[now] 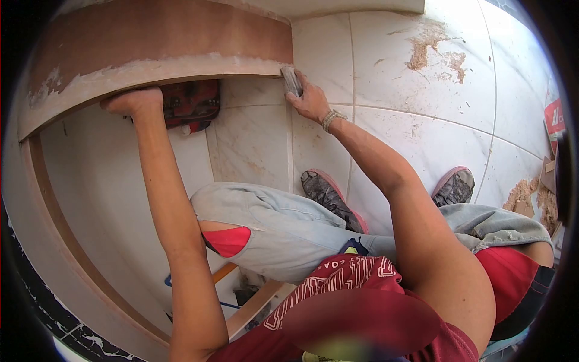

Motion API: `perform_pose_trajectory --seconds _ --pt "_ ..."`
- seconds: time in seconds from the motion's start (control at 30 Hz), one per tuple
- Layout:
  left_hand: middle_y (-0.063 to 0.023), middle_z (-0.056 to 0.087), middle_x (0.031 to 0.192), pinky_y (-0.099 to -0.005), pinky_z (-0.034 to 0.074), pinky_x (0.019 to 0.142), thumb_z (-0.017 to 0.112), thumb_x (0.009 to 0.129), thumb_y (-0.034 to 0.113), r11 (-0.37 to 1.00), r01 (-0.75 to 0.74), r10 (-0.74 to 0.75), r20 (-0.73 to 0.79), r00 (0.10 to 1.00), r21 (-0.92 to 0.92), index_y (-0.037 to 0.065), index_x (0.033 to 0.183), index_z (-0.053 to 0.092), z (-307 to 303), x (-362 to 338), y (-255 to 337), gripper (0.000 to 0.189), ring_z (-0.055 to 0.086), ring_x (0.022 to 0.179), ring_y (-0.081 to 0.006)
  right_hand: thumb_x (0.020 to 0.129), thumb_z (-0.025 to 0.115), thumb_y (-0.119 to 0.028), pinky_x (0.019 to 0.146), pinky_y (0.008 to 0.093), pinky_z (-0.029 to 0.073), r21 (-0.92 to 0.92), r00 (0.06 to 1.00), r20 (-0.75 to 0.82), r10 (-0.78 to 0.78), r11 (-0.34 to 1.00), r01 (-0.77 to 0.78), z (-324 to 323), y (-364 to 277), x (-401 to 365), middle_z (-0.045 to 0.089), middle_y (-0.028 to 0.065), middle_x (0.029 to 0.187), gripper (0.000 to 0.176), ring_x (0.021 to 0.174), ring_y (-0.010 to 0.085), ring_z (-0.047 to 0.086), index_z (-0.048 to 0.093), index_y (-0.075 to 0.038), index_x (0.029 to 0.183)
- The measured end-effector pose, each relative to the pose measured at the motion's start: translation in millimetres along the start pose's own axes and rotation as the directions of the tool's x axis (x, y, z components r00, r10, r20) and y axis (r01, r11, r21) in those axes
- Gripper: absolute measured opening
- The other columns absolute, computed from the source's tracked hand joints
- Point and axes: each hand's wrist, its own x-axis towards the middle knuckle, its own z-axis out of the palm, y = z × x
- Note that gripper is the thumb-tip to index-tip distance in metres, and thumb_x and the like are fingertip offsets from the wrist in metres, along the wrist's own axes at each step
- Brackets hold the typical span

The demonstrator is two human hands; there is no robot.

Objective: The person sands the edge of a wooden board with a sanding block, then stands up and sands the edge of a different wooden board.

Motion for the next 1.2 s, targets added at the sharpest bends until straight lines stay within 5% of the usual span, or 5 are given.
perform_pose_trajectory --seconds 0.67,1.2 --pt "-0.0103 0.059 0.112 -0.0692 0.041 0.103 0.031 0.091 0.060 0.999 0.034 -0.034 0.000 0.999 -0.029 0.019 0.112 0.058 -9 9 -6 0.053 0.057 0.105 -0.0353 0.084 0.064 -0.040 0.095 0.0512 0.052 0.003 0.999 0.031 0.028 1.000 -0.028 -4 -5 -1 0.069 0.0315 0.113 0.084 0.103 0.0474 0.067 0.038 -0.001 0.154" --pt "-0.0090 0.060 0.121 -0.0651 0.041 0.105 0.028 0.093 0.059 0.999 0.041 -0.041 -0.037 0.998 -0.015 0.022 0.119 0.059 -3 2 -4 0.055 0.056 0.114 -0.0341 0.084 0.064 -0.041 0.096 0.0510 0.052 0.000 0.998 0.050 0.042 0.999 -0.042 -6 -8 0 0.069 0.0313 0.113 0.084 0.103 0.0472 0.067 0.039 0.000 0.153"
